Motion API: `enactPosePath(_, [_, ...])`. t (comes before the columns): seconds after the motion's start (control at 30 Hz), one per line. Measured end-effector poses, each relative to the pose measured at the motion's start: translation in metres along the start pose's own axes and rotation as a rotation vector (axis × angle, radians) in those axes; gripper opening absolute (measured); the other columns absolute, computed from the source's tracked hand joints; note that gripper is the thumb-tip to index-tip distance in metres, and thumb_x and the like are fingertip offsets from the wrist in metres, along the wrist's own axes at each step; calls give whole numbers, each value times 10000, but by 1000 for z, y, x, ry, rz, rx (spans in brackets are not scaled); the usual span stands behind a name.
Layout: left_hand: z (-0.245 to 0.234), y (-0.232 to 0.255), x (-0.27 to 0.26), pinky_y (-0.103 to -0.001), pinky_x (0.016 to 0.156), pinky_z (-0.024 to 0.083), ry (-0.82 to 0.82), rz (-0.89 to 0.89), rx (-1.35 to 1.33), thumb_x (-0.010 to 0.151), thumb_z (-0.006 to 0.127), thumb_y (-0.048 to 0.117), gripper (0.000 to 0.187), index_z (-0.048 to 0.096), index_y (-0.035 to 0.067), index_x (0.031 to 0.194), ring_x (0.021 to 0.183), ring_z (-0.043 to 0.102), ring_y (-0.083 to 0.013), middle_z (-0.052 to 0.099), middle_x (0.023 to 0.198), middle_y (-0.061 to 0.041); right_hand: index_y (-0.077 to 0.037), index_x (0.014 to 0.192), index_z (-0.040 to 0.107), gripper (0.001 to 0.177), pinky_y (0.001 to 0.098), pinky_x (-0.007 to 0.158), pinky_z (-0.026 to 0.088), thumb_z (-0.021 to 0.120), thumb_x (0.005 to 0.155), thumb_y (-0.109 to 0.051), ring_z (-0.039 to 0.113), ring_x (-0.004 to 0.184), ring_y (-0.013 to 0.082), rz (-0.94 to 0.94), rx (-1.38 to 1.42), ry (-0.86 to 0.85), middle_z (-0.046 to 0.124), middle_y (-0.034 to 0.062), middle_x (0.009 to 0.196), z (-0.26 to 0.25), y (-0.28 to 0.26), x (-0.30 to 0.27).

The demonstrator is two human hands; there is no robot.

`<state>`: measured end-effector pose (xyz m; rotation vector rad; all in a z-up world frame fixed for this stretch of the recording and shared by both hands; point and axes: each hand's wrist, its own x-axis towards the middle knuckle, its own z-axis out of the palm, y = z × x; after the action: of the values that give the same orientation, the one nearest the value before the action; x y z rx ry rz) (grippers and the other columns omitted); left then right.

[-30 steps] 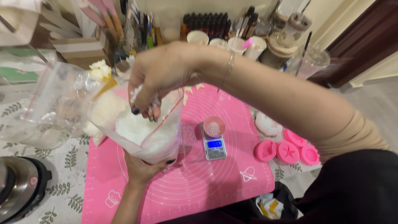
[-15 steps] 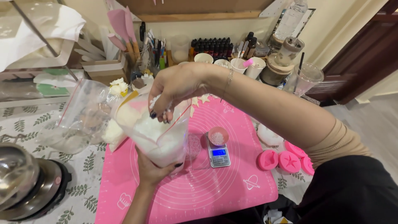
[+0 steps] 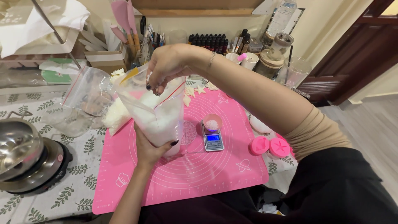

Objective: Measuring and preparing wax pellets into a container using a digital scale.

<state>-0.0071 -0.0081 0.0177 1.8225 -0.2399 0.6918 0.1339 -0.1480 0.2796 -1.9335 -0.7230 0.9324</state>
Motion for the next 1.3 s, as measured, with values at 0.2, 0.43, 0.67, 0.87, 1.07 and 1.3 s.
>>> enactPosePath(0.2, [0, 4, -1, -424, 949, 577, 4, -5, -42, 592, 954, 353, 1262, 199, 50, 1558, 1182, 675, -326, 597, 1348, -200, 118, 887, 679, 121, 278, 714, 637, 742, 824, 36, 746, 719, 172, 25, -32, 75, 744, 149, 802, 5, -1, 0])
enactPosePath(0.43, [0, 4, 1, -421, 960, 580, -6, 11, -62, 602, 960, 344, 1258, 194, 47, 1556, 1190, 677, -327, 591, 1352, -205, 124, 902, 698, 117, 281, 727, 646, 728, 825, 43, 749, 724, 170, -9, 31, 51, 742, 151, 822, 0, 4, 0])
enactPosePath(0.67, [0, 3, 1, -425, 966, 581, 3, 14, -39, 604, 957, 387, 1286, 177, 44, 1567, 1200, 675, -326, 590, 1364, -210, 135, 928, 719, 130, 265, 732, 647, 722, 840, 39, 753, 722, 165, -24, 92, 89, 765, 177, 858, 0, -8, -13])
enactPosePath(0.87, [0, 2, 0, -427, 983, 575, -1, 18, -47, 605, 958, 399, 1296, 171, 44, 1571, 1222, 665, -331, 579, 1380, -214, 114, 944, 705, 136, 265, 753, 638, 744, 839, 38, 740, 729, 159, 21, 196, 81, 756, 180, 892, -14, -7, -13])
enactPosePath(1.07, [-1, -9, -3, -425, 1018, 553, -4, 26, -52, 596, 964, 385, 1313, 170, 34, 1581, 1245, 644, -329, 563, 1385, -205, 94, 990, 712, 147, 230, 765, 615, 740, 877, 6, 754, 803, 150, -52, 267, 61, 762, 197, 949, -55, 4, -56])
enactPosePath(1.3, [2, -15, -3, -435, 1057, 527, 0, 63, -12, 574, 985, 338, 1307, 199, 26, 1571, 1292, 598, -335, 512, 1421, -207, 90, 1031, 742, 194, 262, 713, 577, 723, 903, -55, 738, 806, 175, 260, 132, 259, 774, 177, 936, -86, 118, -97])
